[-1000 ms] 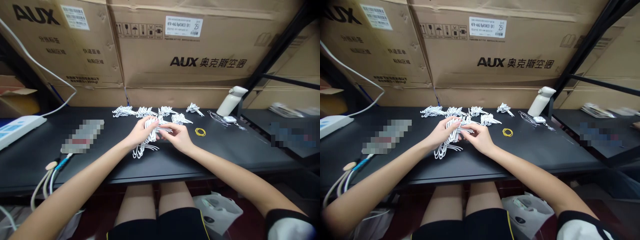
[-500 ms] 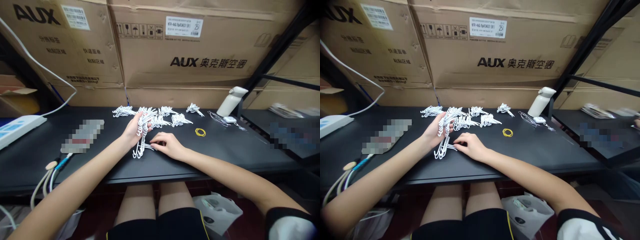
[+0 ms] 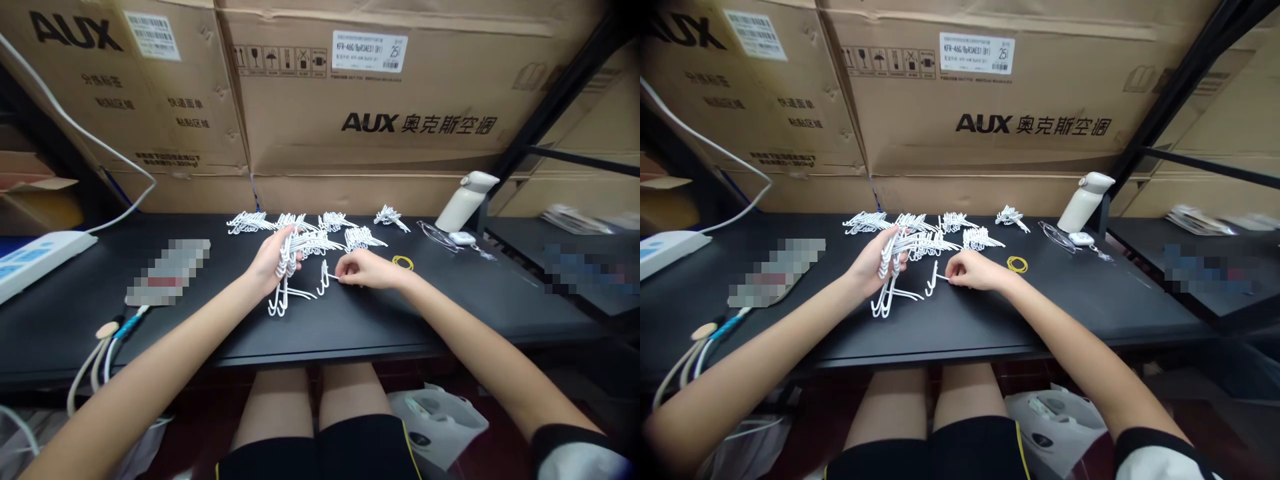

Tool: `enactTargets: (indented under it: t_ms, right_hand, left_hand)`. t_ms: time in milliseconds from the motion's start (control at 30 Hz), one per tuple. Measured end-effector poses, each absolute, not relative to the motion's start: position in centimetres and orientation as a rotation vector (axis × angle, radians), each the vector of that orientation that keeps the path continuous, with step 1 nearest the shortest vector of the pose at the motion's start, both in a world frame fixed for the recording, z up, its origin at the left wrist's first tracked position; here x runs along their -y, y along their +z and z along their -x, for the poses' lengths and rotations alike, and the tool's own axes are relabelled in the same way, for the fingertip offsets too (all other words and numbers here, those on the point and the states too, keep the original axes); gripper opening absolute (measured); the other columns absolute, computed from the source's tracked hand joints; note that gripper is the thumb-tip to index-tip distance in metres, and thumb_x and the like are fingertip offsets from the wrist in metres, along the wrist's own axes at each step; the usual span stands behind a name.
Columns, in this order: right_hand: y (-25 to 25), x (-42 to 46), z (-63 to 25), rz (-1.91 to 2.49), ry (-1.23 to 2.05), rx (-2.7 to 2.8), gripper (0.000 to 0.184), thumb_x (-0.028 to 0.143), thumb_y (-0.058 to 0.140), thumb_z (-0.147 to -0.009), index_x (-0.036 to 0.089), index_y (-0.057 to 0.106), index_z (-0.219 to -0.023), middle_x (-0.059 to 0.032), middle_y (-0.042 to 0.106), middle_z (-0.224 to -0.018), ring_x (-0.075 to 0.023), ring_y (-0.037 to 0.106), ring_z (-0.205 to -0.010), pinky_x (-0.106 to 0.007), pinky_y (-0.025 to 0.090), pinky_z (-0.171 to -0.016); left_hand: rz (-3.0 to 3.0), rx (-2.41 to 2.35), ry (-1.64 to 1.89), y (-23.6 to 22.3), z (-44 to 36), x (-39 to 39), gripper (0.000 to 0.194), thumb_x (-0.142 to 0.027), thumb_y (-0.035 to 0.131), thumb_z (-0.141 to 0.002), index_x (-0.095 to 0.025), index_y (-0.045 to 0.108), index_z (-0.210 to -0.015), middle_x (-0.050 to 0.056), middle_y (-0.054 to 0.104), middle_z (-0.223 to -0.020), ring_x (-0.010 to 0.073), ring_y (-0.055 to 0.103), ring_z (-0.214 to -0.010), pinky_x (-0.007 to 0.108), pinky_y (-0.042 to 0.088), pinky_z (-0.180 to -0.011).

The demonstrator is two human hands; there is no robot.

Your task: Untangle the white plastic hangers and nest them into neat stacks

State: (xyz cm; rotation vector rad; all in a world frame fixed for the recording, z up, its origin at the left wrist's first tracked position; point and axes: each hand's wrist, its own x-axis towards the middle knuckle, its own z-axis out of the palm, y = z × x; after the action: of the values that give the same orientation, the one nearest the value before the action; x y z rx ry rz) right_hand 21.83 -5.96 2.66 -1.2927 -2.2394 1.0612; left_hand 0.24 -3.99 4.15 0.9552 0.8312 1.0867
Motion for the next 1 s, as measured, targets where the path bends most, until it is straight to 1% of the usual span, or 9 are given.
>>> enactTargets:
  t_ms: [67,133,200,300,467,667,867,1000]
  right_hand:
    - [3.6,5.5,-23.4,1.244,1.285,2.169,0.014,0.023,0.066,-0.071,0.012,0.067,-0.08,-0.0011,0.061,-0.064,-0.0106,0.055,-0.056,-0.022,0.046,-0.049]
    - [4.5,5.2,-24.9,1.18,1.396,2.067,0.019,0.027,0.071,-0.068,0.012,0.069,-0.08,-0.0011,0.061,-0.065,-0.0096,0.054,-0.057,-0.021,0.046,-0.05]
    - [5.4,5.0,-26.3,1.168,1.392,1.945,0.021,0.029,0.074,-0.066,0.013,0.069,-0.079,-0.0011,0.062,-0.069,-0.0082,0.053,-0.056,-0.021,0.045,-0.049]
    - [6.1,4.9,-27.5,1.206,1.327,1.819,0.024,0.033,0.076,-0.065,0.014,0.069,-0.078,-0.0006,0.061,-0.068,-0.0068,0.05,-0.053,-0.02,0.042,-0.047]
    - [5.7,4.7,-27.0,1.232,1.205,1.779,0.024,0.033,0.076,-0.064,0.013,0.07,-0.076,-0.0011,0.061,-0.067,-0.0075,0.049,-0.053,-0.021,0.041,-0.046]
    - [5.3,5.1,-25.5,1.151,1.287,1.868,0.019,0.03,0.075,-0.065,0.015,0.071,-0.075,-0.001,0.06,-0.066,-0.0087,0.05,-0.055,-0.021,0.041,-0.046]
    - [5.5,5.1,-25.8,1.146,1.294,1.886,0.018,0.03,0.074,-0.066,0.016,0.072,-0.076,-0.0022,0.062,-0.07,-0.0095,0.051,-0.057,-0.021,0.043,-0.047]
    - [5.6,5.4,-25.4,1.115,1.329,1.905,0.017,0.03,0.074,-0.067,0.016,0.072,-0.076,-0.0019,0.061,-0.069,-0.0092,0.05,-0.057,-0.021,0.043,-0.046]
  left_hand:
    - [-1.052,-0.885,1.111,4.0,-0.4,4.2,0.016,-0.029,0.052,-0.087,-0.015,0.056,-0.093,-0.001,0.054,-0.058,0.0102,0.053,-0.042,0.02,0.045,-0.038]
    - [-1.147,-0.912,1.139,3.9,-0.6,4.4,0.017,-0.031,0.054,-0.085,-0.016,0.056,-0.092,-0.001,0.055,-0.061,0.0111,0.055,-0.044,0.022,0.046,-0.039]
    - [-1.224,-0.903,1.152,3.8,-0.9,4.6,0.019,-0.034,0.057,-0.084,-0.017,0.055,-0.091,0.0,0.057,-0.067,0.0112,0.056,-0.044,0.023,0.048,-0.039]
    - [-1.318,-0.875,1.138,3.6,-1.0,4.9,0.021,-0.038,0.059,-0.083,-0.019,0.053,-0.09,0.002,0.06,-0.074,0.0109,0.056,-0.045,0.023,0.049,-0.04]
    - [-1.462,-0.797,1.078,3.4,-1.2,5.5,0.023,-0.041,0.059,-0.082,-0.02,0.051,-0.089,0.002,0.06,-0.078,0.0115,0.058,-0.045,0.022,0.048,-0.039]
    - [-1.554,-0.782,1.032,3.3,-1.2,6.0,0.022,-0.04,0.054,-0.084,-0.022,0.049,-0.094,0.002,0.06,-0.083,0.0141,0.062,-0.049,0.024,0.049,-0.04]
    - [-1.539,-0.792,1.038,3.4,-1.1,6.0,0.021,-0.039,0.056,-0.083,-0.022,0.05,-0.093,0.002,0.061,-0.081,0.0148,0.062,-0.049,0.024,0.049,-0.04]
    - [-1.541,-0.808,1.043,3.4,-1.1,6.0,0.022,-0.04,0.057,-0.082,-0.023,0.052,-0.094,0.002,0.062,-0.081,0.0164,0.063,-0.05,0.025,0.048,-0.04]
